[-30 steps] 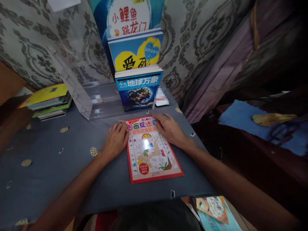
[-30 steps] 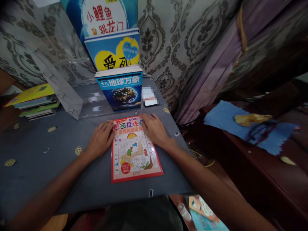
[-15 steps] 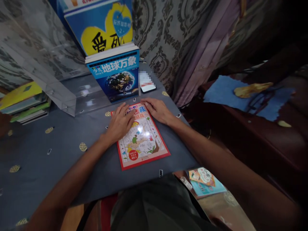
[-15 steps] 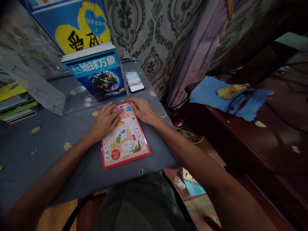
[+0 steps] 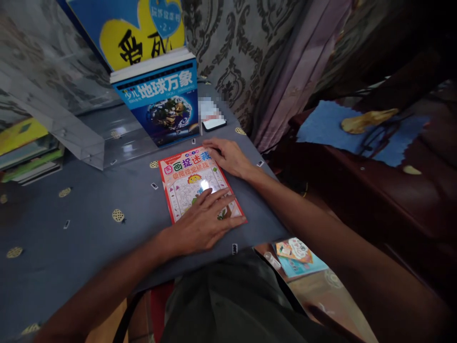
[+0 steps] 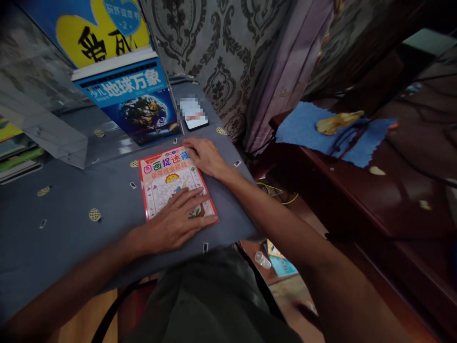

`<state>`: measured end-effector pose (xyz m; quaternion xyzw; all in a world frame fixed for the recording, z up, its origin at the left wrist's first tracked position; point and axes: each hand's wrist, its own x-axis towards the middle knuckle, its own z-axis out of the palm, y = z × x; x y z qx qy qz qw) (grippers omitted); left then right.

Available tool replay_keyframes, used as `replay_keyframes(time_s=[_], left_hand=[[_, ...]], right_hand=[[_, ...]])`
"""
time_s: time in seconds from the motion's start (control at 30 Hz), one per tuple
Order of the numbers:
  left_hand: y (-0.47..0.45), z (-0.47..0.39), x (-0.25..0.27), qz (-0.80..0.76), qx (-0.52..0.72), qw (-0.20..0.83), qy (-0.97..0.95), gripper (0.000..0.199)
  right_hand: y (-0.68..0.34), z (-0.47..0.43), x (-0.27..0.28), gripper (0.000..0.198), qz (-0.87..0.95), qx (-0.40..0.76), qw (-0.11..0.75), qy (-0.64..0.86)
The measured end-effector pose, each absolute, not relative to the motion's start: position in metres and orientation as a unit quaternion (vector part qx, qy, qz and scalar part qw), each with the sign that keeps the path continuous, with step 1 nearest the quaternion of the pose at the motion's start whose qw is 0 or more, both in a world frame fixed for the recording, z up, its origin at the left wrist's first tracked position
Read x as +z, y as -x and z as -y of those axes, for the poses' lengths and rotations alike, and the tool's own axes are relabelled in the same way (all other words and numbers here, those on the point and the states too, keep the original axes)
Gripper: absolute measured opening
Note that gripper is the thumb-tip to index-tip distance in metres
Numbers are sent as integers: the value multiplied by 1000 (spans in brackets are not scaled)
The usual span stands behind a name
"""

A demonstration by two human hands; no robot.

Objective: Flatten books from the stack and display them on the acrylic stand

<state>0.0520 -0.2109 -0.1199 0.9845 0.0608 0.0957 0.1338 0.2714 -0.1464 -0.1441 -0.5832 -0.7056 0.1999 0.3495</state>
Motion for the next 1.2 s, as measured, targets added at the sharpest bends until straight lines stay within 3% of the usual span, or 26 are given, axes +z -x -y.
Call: replay_keyframes(time_s=[0.3, 0.57, 0.8, 0.93, 1.2], left_hand=[[-42, 211, -121, -78, 80, 110, -988, 37], [13, 133, -137, -319, 142, 60, -935, 43], [24, 117, -145, -334, 155, 58, -928, 48], [24, 118, -148, -333, 158, 49, -928, 48], [25, 118, -148, -339, 154, 53, -927, 48]], right_hand=[[-271, 145, -154, 39, 723, 155, 348, 576], [-260, 151, -146, 37, 759, 84, 273, 585], [-186, 215, -126, 26, 864, 88, 229, 440], [-156, 262, -125, 21, 896, 83, 249, 359], [-172, 305, -130, 30, 851, 130, 344, 375]])
